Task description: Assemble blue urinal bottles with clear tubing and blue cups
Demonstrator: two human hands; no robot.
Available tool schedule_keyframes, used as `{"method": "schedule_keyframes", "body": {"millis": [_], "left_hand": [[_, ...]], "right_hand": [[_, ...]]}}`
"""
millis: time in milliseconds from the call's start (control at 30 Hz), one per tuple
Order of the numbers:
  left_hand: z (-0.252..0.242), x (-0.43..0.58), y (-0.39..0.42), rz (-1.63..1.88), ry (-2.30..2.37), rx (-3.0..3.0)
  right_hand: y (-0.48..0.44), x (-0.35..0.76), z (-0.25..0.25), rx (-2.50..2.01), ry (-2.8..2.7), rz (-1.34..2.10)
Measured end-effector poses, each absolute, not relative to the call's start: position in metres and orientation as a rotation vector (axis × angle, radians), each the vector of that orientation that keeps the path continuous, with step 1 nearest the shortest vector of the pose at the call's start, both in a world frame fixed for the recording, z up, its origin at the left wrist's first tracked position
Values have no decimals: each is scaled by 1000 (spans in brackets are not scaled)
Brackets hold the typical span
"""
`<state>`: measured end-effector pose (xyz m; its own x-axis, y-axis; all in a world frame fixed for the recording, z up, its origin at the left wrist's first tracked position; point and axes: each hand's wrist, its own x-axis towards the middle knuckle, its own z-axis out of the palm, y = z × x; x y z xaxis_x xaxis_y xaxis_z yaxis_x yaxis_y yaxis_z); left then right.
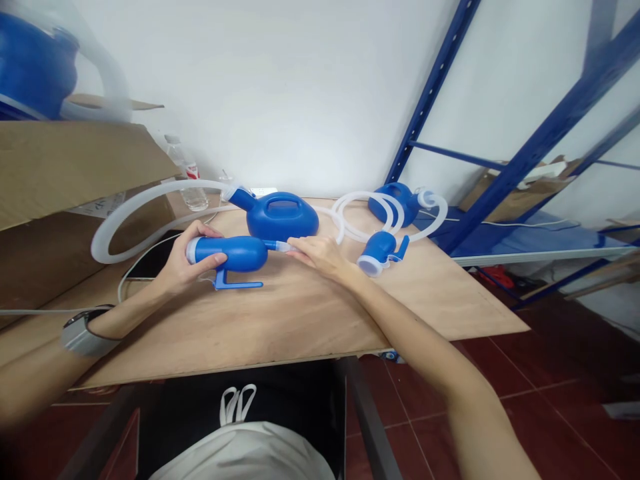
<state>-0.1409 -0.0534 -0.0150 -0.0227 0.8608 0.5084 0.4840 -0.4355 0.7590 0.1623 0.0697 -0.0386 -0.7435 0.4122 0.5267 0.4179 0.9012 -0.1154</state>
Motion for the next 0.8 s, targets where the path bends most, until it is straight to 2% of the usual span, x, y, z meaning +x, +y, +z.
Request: {"method": "schedule_keyframes", "body": {"millis": [333, 500, 800], "left_hand": [[-24, -138, -59, 1528, 1275, 2247], [-23, -133, -59, 1651, 1289, 2195], [-23, -141, -53, 1484, 1435, 2044]], "right_hand": [[67, 159, -44, -297, -2493, -172], [62, 153, -32, -452, -2366, -119], [58, 152, -28, -535, -2501, -58]]}}
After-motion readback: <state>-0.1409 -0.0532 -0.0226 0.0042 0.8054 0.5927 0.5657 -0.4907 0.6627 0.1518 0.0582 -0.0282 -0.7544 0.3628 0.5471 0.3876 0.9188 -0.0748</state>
